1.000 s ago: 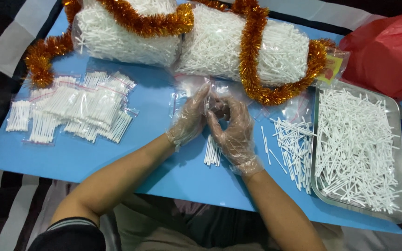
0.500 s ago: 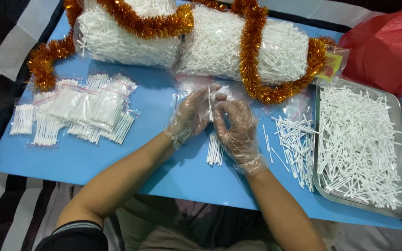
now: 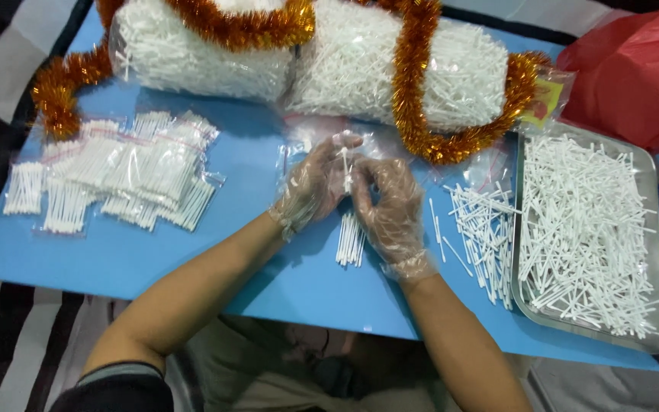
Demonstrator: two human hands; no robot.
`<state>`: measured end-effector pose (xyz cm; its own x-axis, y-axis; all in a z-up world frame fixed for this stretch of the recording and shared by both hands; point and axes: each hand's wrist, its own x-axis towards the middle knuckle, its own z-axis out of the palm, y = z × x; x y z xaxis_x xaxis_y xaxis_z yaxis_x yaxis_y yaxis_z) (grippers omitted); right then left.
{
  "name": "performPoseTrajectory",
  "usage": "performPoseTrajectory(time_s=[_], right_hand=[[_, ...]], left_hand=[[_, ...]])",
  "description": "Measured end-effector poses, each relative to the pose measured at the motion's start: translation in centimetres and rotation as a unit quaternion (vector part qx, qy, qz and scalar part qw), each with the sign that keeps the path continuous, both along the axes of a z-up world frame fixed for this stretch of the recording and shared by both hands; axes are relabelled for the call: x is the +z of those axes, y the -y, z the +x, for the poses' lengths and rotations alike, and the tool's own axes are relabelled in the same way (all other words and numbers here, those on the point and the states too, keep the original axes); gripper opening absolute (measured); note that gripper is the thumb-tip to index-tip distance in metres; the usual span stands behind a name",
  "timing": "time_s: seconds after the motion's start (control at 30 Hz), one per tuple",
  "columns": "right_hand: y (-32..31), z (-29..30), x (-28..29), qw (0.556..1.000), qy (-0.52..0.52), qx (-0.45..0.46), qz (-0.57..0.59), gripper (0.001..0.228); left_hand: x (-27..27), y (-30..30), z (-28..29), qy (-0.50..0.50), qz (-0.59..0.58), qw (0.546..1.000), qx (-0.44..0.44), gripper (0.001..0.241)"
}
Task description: The person sorts white cotton swabs by hand, gathering them from a tray and placing them into a small plastic bag.
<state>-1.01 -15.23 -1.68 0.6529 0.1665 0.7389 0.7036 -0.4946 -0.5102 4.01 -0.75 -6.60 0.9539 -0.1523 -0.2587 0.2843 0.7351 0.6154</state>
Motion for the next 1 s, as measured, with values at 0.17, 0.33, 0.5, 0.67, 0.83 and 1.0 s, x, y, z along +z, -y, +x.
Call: performPoseTrajectory(time_s=[0.17,0.33,0.5,0.67,0.83,1.0], right_hand=[[-1.0,-1.7,3.2,0.999,-0.020,0.019,-0.027,0.025],[-0.4,-1.5,2.1,0.998,-0.018,-0.011,-0.055,0.035],[0.2,-0.6,0.2,0.988,0.040,-0.074,-0.130,0.027],[0.9,-0.2,0.1,0.992,0.029,-0.045,-0.117,0.013],[0.6,-0.5,0.9,0.994,0.002,-0.021,-0.104,0.008],[0.1,-0.3,-1.5,0.998,-0.051,0.007,-0.035,0.007]], left_hand=[[0.7,-0.4,-0.8,-0.006,-0.009,1.000,0.014,0.053],[-0.5,-0.2,-0.7,-0.017,-0.018,1.000,0.008,0.054],[-0.7,-0.3,-0.5,-0.043,-0.039,0.998,0.027,0.053],[-0.9,0.3,-1.0,-0.048,0.004,0.999,-0.005,0.063],[1.2,0.3,-1.7,-0.027,0.024,0.999,0.011,0.065],[4.5,0.2,-2.9,-0.050,0.010,0.998,0.026,0.056]])
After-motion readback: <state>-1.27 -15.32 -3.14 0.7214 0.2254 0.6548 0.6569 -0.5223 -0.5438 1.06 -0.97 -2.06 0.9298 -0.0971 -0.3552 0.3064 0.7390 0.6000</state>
